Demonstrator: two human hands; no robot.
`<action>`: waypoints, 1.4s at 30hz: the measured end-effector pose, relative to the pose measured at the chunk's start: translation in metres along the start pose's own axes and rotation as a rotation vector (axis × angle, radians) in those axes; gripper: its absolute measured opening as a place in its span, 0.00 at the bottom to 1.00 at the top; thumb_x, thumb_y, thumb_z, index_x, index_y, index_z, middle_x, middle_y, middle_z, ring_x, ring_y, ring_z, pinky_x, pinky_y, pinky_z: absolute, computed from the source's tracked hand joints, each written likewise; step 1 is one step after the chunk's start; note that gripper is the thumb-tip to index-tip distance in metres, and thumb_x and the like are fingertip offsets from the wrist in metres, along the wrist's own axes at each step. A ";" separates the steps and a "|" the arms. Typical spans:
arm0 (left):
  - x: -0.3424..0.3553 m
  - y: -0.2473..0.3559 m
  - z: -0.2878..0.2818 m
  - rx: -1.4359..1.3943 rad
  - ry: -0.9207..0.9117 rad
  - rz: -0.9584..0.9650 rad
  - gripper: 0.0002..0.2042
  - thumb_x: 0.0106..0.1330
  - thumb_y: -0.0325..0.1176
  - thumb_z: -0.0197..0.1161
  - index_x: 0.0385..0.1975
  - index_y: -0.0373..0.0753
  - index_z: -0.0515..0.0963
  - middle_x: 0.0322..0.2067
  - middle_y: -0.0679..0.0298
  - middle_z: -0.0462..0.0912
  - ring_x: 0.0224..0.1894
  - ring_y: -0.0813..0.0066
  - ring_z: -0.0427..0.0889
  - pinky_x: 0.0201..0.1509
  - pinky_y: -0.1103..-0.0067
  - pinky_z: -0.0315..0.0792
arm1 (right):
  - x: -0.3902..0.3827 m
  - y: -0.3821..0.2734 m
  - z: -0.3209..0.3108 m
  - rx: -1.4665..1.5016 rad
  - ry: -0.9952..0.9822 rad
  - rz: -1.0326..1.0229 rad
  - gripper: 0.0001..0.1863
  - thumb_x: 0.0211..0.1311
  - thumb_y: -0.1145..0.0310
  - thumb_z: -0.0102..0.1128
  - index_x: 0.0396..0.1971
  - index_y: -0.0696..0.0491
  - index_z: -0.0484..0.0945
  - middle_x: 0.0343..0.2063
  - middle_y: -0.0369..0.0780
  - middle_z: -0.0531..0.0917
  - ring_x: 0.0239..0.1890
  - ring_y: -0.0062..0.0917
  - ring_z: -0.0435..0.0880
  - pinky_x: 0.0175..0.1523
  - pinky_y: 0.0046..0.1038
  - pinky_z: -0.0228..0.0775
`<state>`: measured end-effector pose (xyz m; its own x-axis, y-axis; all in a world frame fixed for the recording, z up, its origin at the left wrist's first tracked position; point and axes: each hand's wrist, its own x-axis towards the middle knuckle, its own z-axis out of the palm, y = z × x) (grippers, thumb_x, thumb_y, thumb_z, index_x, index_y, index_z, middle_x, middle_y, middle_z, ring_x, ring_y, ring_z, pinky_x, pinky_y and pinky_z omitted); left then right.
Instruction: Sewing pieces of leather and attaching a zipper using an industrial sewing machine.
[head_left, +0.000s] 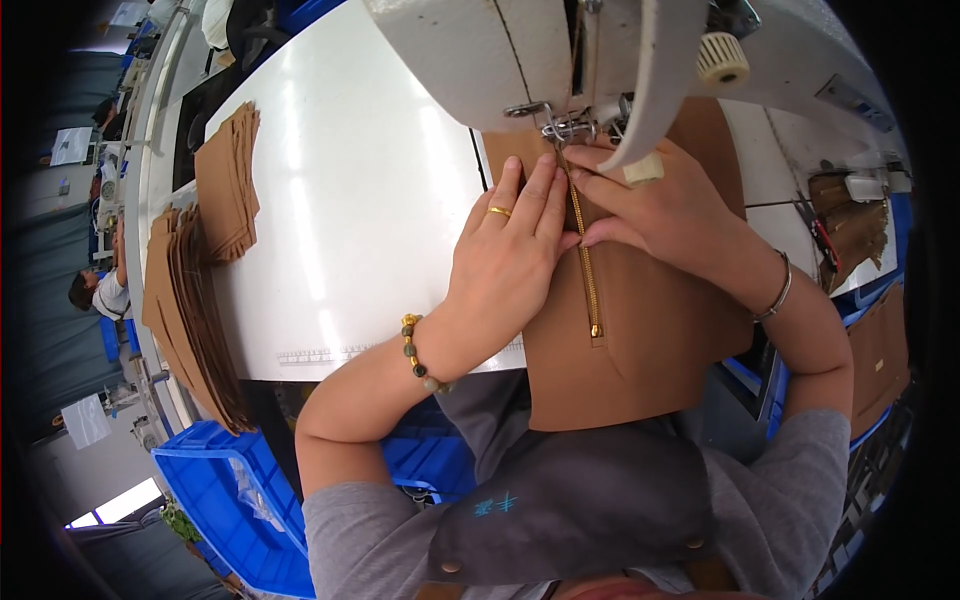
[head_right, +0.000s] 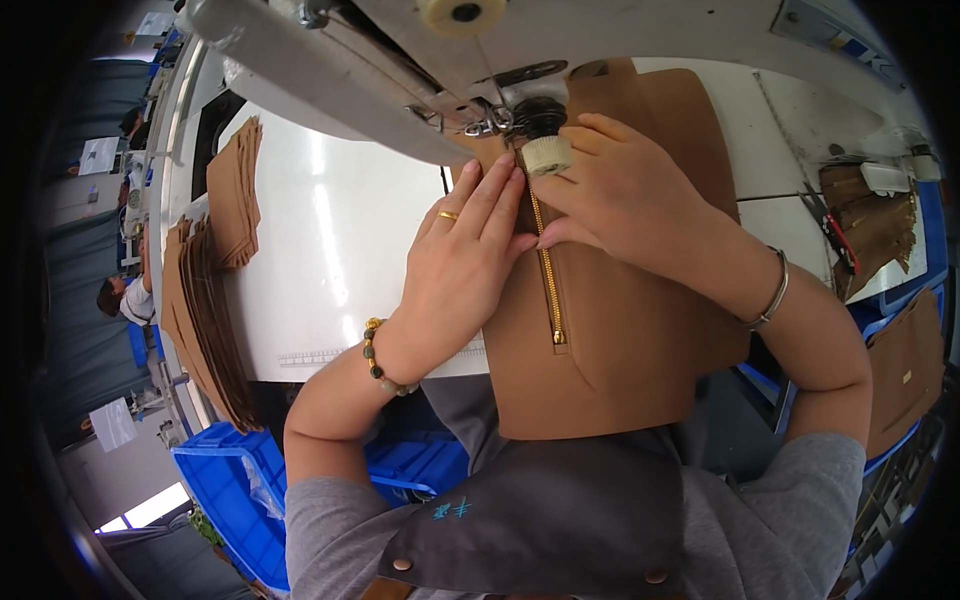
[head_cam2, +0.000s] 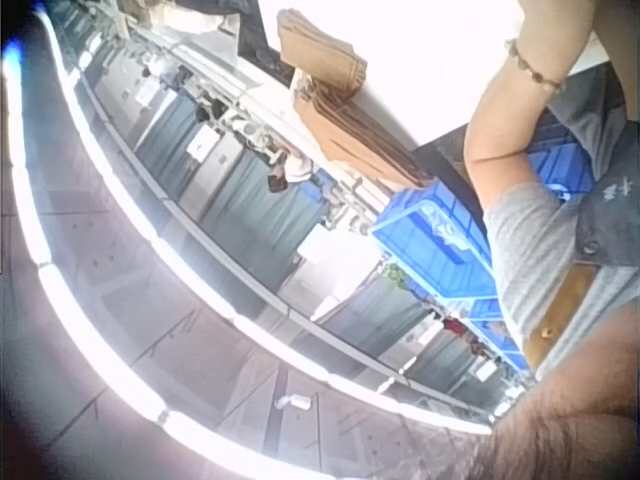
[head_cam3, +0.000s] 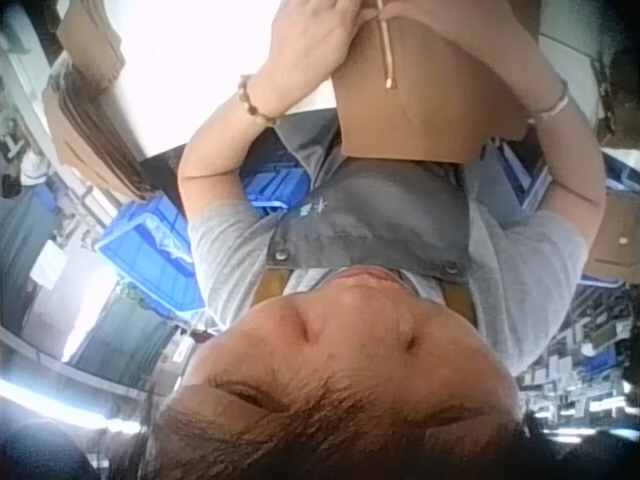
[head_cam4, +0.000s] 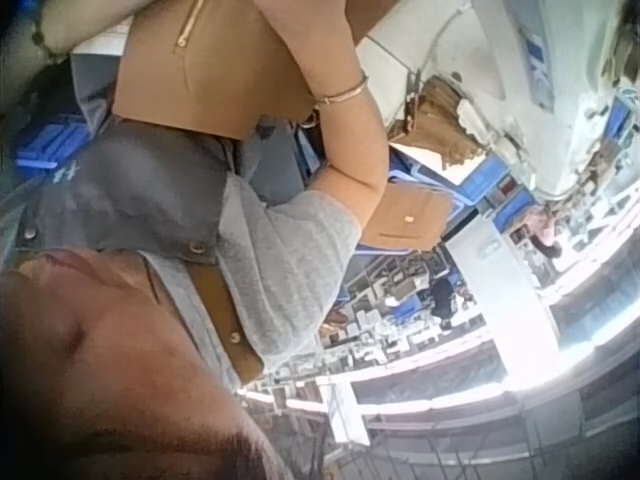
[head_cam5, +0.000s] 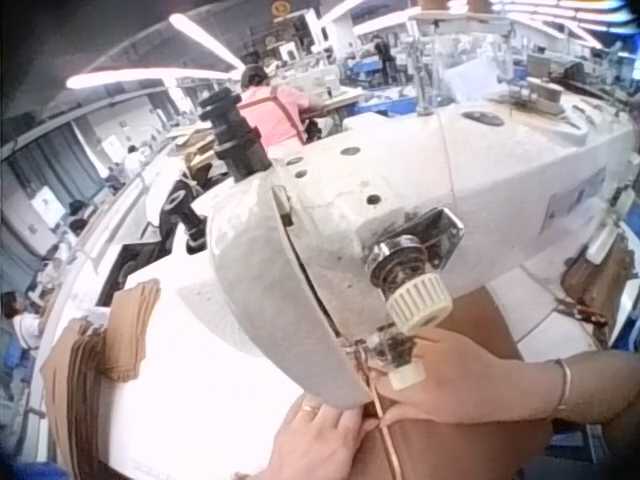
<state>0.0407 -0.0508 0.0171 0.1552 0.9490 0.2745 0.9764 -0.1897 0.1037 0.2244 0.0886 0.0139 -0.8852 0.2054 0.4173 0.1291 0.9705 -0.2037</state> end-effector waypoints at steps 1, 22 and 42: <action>0.001 -0.001 -0.001 0.003 -0.001 0.000 0.29 0.67 0.41 0.68 0.65 0.30 0.74 0.68 0.53 0.75 0.68 0.50 0.75 0.69 0.64 0.72 | 0.000 0.000 0.000 0.003 0.002 -0.002 0.22 0.56 0.49 0.70 0.39 0.53 0.81 0.44 0.41 0.84 0.53 0.38 0.80 0.71 0.44 0.66; 0.006 -0.006 -0.002 -0.005 -0.004 0.017 0.30 0.64 0.40 0.70 0.64 0.33 0.75 0.65 0.56 0.77 0.68 0.58 0.74 0.70 0.63 0.68 | 0.002 0.003 0.002 0.013 0.019 -0.016 0.21 0.53 0.51 0.72 0.36 0.52 0.81 0.44 0.39 0.84 0.56 0.37 0.80 0.71 0.44 0.66; 0.005 -0.007 -0.004 0.070 -0.002 -0.010 0.27 0.68 0.45 0.67 0.64 0.39 0.77 0.65 0.63 0.78 0.69 0.63 0.75 0.70 0.59 0.68 | 0.003 0.003 -0.005 -0.245 0.105 0.078 0.29 0.47 0.40 0.71 0.39 0.49 0.85 0.34 0.35 0.81 0.39 0.28 0.80 0.54 0.35 0.72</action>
<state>0.0338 -0.0456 0.0214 0.1455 0.9512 0.2721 0.9860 -0.1620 0.0389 0.2242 0.0931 0.0194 -0.8188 0.2801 0.5011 0.3103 0.9503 -0.0242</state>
